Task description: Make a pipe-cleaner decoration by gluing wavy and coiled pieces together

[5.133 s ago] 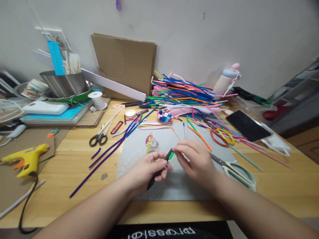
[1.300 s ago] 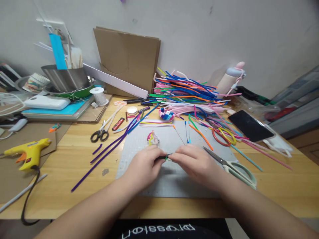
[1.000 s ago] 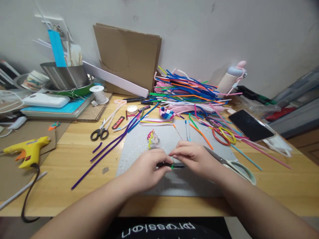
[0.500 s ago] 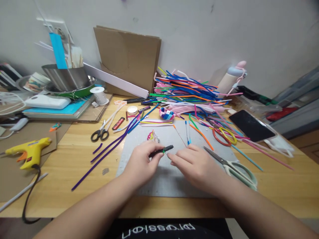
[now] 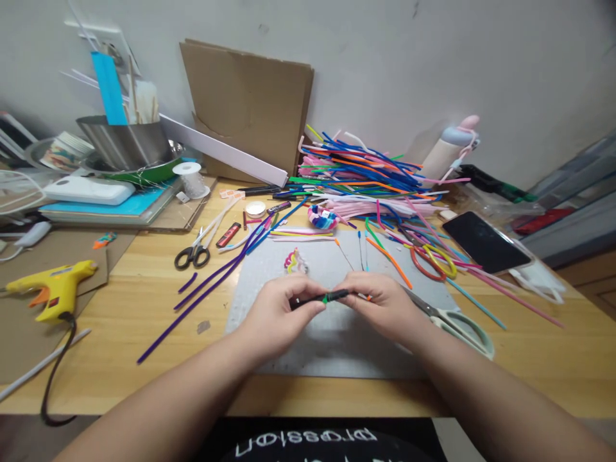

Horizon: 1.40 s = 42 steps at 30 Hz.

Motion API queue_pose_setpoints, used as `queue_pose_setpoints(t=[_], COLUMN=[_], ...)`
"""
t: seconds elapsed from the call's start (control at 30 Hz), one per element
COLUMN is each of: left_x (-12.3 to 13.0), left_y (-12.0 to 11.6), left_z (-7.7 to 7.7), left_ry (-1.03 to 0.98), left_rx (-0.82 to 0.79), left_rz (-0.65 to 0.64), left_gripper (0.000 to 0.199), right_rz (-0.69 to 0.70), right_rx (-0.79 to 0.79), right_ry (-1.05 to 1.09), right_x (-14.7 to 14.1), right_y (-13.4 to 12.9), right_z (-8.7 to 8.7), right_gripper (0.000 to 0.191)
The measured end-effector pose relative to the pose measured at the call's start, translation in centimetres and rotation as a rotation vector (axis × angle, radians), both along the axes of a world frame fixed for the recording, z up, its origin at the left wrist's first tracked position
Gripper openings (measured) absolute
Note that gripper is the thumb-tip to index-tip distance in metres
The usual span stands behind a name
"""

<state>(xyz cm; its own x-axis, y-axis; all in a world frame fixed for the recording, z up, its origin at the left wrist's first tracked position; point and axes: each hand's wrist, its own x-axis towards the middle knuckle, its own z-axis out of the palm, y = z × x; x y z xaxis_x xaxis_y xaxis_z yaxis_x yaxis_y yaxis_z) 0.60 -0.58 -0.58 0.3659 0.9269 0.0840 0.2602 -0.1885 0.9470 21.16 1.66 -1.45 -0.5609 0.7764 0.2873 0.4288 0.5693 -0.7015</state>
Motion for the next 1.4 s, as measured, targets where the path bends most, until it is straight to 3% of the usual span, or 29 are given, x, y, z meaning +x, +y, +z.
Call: queue_pose_setpoints(t=[0.2, 0.3, 0.37, 0.47, 0.53, 0.6, 0.7, 0.77, 0.9, 1.13, 1.3, 1.4], left_x=[0.5, 0.4, 0.3, 0.0, -0.1, -0.2, 0.0, 0.2, 0.5, 0.5, 0.6, 0.6], left_y=[0.3, 0.2, 0.0, -0.2, -0.3, -0.4, -0.4, -0.3, -0.1, 0.2, 0.2, 0.2], left_z=[-1.1, -1.3, -1.3, -1.1, -0.8, -0.5, -0.2, -0.2, -0.7, -1.2, -1.2, -1.2], left_ry=[-0.115, 0.026, 0.151, 0.309, 0.372, 0.372, 0.196, -0.003, -0.366, -0.67, -0.789, -0.828], left_rx=[-0.17, -0.075, 0.046, 0.205, 0.27, 0.279, 0.151, -0.053, -0.458, -0.663, -0.789, -0.855], left_rz=[0.165, 0.17, 0.121, -0.04, -0.152, -0.221, -0.225, -0.184, -0.101, -0.015, -0.054, -0.11], left_gripper=[0.016, 0.014, 0.012, 0.017, 0.022, 0.023, 0.015, 0.01, 0.018, 0.021, 0.016, 0.015], right_rz=[-0.064, -0.042, -0.015, -0.008, -0.02, -0.02, 0.015, 0.023, -0.036, -0.139, -0.093, -0.051], right_rx=[0.557, 0.698, 0.711, 0.527, 0.197, -0.26, -0.826, -1.003, -1.073, -0.916, -0.671, -0.632], right_ry=[-0.255, -0.313, -0.319, -0.261, -0.178, -0.064, 0.158, 0.327, 0.662, 0.823, 0.755, 0.798], right_x=[-0.7, -0.7, -0.7, -0.6, -0.5, -0.4, -0.1, -0.1, -0.7, -1.8, -1.6, -1.8], right_y=[-1.5, -2.0, -2.1, -1.9, -1.4, -0.8, 0.0, 0.2, -0.5, -1.7, -1.7, -1.4], right_z=[0.1, 0.4, 0.6, 0.9, 0.9, 0.9, 0.4, 0.1, 0.0, 0.4, -0.5, -1.1], right_gripper=[0.016, 0.014, 0.013, 0.015, 0.014, 0.017, 0.027, 0.032, 0.03, 0.016, 0.012, 0.007])
